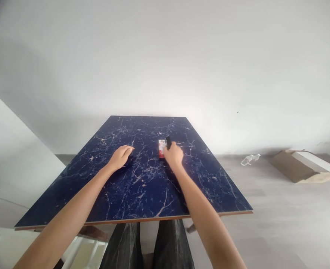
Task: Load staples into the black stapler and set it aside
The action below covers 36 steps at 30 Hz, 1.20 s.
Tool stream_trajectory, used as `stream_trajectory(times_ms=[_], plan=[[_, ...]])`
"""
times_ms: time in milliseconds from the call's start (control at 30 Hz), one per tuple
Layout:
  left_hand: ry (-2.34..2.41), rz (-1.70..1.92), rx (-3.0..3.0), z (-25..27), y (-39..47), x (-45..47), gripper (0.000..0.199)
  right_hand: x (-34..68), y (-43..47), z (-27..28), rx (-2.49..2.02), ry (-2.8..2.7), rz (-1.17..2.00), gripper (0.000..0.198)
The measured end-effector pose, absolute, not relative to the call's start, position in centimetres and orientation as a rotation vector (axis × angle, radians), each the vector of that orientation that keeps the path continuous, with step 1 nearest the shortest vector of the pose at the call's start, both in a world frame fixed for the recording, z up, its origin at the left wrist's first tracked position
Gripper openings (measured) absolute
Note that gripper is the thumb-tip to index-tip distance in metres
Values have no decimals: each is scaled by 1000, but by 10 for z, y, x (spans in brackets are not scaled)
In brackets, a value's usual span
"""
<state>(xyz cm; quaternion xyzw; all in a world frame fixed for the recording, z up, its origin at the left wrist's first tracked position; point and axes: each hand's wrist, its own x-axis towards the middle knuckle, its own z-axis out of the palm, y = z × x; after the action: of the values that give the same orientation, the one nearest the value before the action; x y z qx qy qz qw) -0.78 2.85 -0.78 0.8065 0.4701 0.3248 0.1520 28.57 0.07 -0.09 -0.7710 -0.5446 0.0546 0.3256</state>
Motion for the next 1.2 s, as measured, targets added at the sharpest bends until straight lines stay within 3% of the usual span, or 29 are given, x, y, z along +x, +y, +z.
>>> stream_trajectory(times_ms=[200, 333, 433, 633, 900, 1200], plan=[[1631, 1045, 2165, -7, 42, -22, 40, 128, 18, 12, -1753, -1692, 416, 40], [1889, 1088, 2000, -2, 51, -59, 47, 75, 33, 13, -1509, -1844, 663, 33], [1962, 1048, 1997, -2, 56, -77, 49, 77, 49, 10, -1435, -1815, 727, 29], [2032, 956, 2063, -10, 60, -75, 51, 101, 94, -5, -1350, -1861, 683, 64], [1921, 922, 2345, -4, 53, -77, 45, 114, 118, -22, -1260, -1892, 653, 73], [1790, 887, 2477, 11, 49, -84, 42, 109, 105, -28, -1279, -1995, 392, 44]])
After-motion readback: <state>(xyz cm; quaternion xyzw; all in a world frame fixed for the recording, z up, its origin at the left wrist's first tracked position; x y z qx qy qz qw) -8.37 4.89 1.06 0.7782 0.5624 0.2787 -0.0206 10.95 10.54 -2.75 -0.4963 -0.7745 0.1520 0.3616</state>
